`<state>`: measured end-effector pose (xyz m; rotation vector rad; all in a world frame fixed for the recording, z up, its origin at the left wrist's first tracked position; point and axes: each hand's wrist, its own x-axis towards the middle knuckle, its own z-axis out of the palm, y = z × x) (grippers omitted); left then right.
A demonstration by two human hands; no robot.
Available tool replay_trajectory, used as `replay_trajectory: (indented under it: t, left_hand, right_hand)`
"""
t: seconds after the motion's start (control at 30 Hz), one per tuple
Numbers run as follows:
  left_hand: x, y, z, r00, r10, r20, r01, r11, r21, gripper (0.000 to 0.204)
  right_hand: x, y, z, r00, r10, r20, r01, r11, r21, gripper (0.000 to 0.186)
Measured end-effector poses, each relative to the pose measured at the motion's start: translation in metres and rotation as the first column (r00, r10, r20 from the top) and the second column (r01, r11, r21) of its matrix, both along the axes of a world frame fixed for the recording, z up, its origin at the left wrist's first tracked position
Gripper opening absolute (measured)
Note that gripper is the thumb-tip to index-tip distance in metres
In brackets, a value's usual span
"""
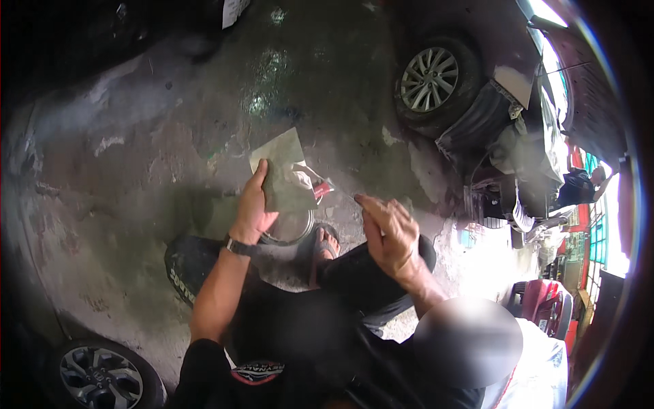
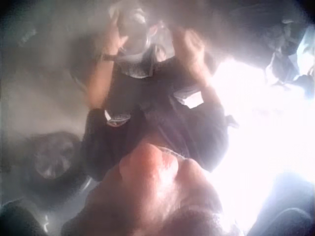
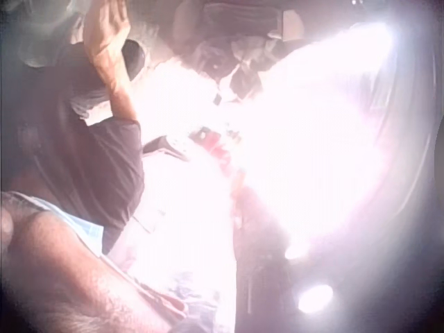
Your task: The person mixes a substance in a bucket using a sanding block, then applies it to a sanding sheet. They proceed to sand the rear quarter panel of a car, smoothing the surface with the sanding sheet.
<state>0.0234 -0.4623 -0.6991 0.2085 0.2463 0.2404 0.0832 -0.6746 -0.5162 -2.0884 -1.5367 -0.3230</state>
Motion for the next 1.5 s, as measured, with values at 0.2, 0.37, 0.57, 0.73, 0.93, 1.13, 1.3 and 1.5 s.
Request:
replay_trajectory:
  t: [0.2,0.37,0.57,0.73,0.93,1.13,1.3,1.5]
  left_hand:
    - [-0.001,-0.021,0.046,0.996,0.094,0.001,-0.094,0.991,-0.090,0.043]
    - [-0.007,-0.027,0.053,0.989,0.147,0.024,-0.147,0.989,0.018,0.045]
    - [-0.018,-0.034,0.055,0.979,0.203,0.028,-0.205,0.975,0.083,0.044]
    - [-0.028,-0.017,0.056,0.947,0.297,0.124,-0.297,0.955,-0.014,0.041]
    - [-0.026,-0.010,0.041,0.926,-0.168,0.337,0.292,0.886,-0.360,0.036]
    - [-0.028,-0.017,0.066,0.981,0.100,-0.165,-0.099,0.995,0.014,0.042]
    - [-0.040,-0.011,0.089,0.927,0.276,-0.253,-0.007,0.688,0.726,0.047]
    - [-0.040,-0.015,0.099,0.853,0.496,-0.163,-0.007,0.323,0.947,0.057]
  right_hand:
    - [-0.001,0.000,-0.037,0.994,0.071,0.083,-0.071,0.997,0.007,0.044]
    - [-0.009,0.019,-0.023,0.992,0.069,-0.108,-0.077,0.994,-0.079,0.067]
    - [-0.009,0.024,-0.027,0.998,-0.058,0.002,0.056,0.963,-0.262,0.070]
    - [0.008,0.002,-0.043,0.987,0.003,0.163,0.070,0.897,-0.436,0.057]
    - [0.031,0.018,-0.038,0.817,-0.121,-0.564,0.159,0.987,0.018,0.037]
    - [0.022,0.033,0.003,0.824,0.225,-0.519,-0.117,0.965,0.233,0.039]
    - [0.046,0.041,0.007,0.943,0.095,0.319,-0.029,0.978,-0.206,0.051]
    - [0.026,0.039,-0.024,0.917,0.365,0.162,-0.291,0.889,-0.355,0.042]
